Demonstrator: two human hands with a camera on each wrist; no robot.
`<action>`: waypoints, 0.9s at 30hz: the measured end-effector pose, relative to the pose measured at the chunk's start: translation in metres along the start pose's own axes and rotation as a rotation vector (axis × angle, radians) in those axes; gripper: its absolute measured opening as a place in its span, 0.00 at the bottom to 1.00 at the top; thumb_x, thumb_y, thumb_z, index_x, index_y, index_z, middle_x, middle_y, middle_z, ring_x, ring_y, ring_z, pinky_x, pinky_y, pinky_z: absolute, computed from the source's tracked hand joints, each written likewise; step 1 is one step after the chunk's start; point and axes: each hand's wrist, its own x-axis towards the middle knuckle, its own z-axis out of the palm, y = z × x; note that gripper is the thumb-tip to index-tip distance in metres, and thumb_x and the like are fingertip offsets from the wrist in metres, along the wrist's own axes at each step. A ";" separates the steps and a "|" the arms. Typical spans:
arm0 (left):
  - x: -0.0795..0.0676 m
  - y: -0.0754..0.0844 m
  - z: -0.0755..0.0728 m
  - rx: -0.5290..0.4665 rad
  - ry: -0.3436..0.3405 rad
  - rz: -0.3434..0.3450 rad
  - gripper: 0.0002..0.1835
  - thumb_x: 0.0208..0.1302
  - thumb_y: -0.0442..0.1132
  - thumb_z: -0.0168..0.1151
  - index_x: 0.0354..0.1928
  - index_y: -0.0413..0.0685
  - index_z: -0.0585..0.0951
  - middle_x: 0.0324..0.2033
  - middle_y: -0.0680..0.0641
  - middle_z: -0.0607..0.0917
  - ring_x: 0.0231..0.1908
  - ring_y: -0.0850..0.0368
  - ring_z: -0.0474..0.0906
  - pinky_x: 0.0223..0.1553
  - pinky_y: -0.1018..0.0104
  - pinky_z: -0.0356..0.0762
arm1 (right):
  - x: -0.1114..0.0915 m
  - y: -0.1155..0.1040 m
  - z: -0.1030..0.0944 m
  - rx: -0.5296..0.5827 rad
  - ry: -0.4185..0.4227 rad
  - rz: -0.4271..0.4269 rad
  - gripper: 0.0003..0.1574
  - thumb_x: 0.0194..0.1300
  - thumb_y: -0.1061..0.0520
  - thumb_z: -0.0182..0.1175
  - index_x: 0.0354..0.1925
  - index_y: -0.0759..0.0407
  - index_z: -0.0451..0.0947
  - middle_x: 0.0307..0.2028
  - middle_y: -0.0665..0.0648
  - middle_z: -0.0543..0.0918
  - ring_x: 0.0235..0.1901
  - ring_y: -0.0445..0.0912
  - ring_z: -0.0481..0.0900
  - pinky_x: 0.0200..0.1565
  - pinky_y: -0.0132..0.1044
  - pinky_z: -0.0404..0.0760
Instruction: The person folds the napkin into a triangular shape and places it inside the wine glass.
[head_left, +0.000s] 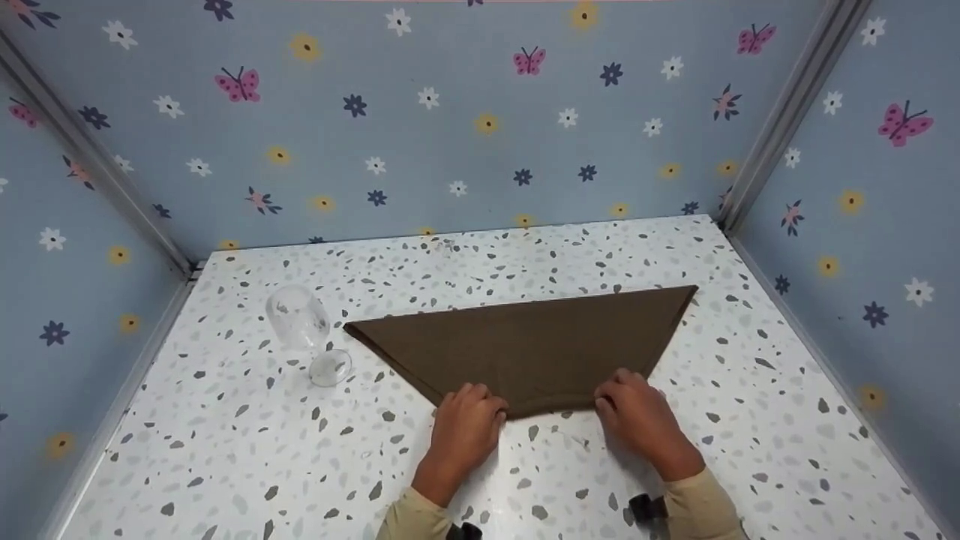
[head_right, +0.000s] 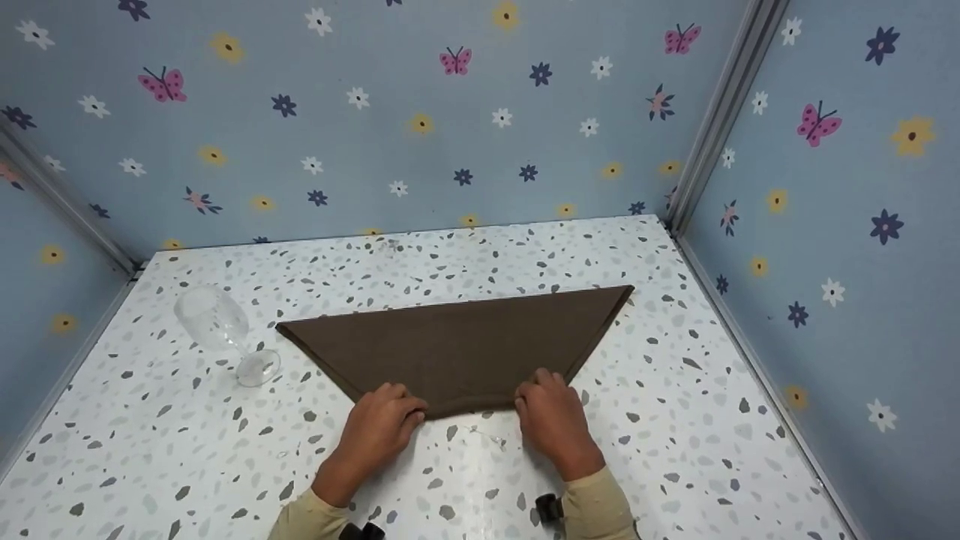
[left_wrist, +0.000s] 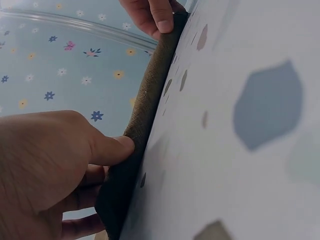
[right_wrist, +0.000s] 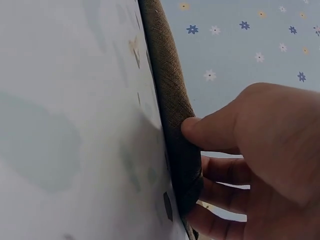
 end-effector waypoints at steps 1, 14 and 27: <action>0.000 0.000 -0.001 -0.004 -0.004 0.000 0.02 0.61 0.39 0.70 0.34 0.55 0.90 0.28 0.52 0.80 0.31 0.53 0.75 0.32 0.58 0.73 | 0.000 0.001 0.000 0.005 0.005 -0.002 0.02 0.65 0.61 0.66 0.34 0.57 0.86 0.34 0.51 0.75 0.38 0.50 0.74 0.37 0.48 0.76; 0.000 0.002 -0.002 -0.067 -0.005 -0.035 0.07 0.64 0.37 0.65 0.32 0.55 0.91 0.27 0.53 0.78 0.29 0.54 0.74 0.31 0.58 0.71 | 0.001 -0.001 0.000 0.044 0.025 0.053 0.04 0.66 0.65 0.63 0.36 0.56 0.81 0.32 0.51 0.78 0.36 0.51 0.75 0.38 0.50 0.75; 0.001 0.001 0.001 -0.055 0.082 -0.064 0.05 0.61 0.37 0.68 0.29 0.55 0.88 0.25 0.55 0.82 0.28 0.55 0.77 0.31 0.56 0.75 | 0.002 -0.001 0.001 0.052 0.011 0.130 0.06 0.60 0.65 0.62 0.35 0.56 0.83 0.33 0.52 0.77 0.37 0.50 0.74 0.39 0.48 0.76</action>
